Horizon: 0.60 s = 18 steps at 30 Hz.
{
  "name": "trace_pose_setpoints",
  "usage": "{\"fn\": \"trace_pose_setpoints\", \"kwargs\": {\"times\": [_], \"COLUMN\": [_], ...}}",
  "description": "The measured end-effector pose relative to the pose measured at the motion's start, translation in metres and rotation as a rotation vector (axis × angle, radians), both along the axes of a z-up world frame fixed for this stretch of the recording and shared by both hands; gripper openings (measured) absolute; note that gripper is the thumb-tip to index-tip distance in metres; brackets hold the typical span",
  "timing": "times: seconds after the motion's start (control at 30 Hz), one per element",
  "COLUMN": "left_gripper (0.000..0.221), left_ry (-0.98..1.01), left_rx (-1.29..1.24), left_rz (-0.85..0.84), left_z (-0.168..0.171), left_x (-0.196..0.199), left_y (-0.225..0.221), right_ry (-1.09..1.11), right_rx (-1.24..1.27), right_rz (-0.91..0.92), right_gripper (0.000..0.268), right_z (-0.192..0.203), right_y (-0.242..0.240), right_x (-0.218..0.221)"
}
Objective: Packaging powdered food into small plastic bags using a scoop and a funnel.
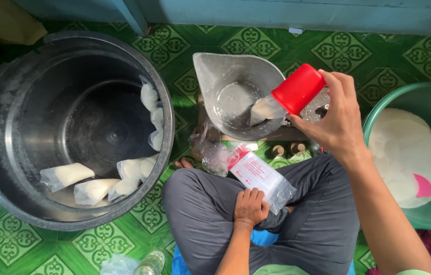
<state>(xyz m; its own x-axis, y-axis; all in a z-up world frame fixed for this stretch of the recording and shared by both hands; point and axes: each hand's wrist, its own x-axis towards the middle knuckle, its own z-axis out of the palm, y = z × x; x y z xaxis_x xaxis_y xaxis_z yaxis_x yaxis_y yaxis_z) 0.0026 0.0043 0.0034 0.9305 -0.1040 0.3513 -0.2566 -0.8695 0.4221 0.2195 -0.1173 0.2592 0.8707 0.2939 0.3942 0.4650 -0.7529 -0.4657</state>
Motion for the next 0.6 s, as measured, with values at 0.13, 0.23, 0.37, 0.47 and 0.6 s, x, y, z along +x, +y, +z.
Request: {"fn": "trace_pose_setpoints", "kwargs": {"times": [0.13, 0.23, 0.37, 0.47, 0.6], "left_gripper": [0.013, 0.013, 0.013, 0.013, 0.014], "left_ry": [-0.003, -0.005, -0.007, -0.005, 0.0], "left_rx": [-0.001, -0.003, -0.001, 0.0, 0.012], "left_rz": [-0.003, -0.003, -0.003, -0.003, 0.0], "left_z": [0.002, 0.002, 0.002, 0.003, 0.001], "left_x": [0.001, 0.001, 0.001, 0.001, 0.0], "left_y": [0.0, 0.0, 0.0, 0.001, 0.0], "right_ry": [0.008, -0.012, 0.0, 0.003, 0.127], "right_rx": [-0.032, -0.07, -0.062, -0.007, 0.147], "right_rz": [-0.022, -0.02, -0.025, -0.02, -0.071], "right_gripper": [0.081, 0.083, 0.084, 0.084, 0.077], "right_z": [-0.001, -0.003, -0.003, -0.006, -0.01], "right_y": [0.001, 0.001, 0.002, -0.001, -0.011], "right_x": [-0.001, -0.002, -0.001, 0.001, 0.003]}}
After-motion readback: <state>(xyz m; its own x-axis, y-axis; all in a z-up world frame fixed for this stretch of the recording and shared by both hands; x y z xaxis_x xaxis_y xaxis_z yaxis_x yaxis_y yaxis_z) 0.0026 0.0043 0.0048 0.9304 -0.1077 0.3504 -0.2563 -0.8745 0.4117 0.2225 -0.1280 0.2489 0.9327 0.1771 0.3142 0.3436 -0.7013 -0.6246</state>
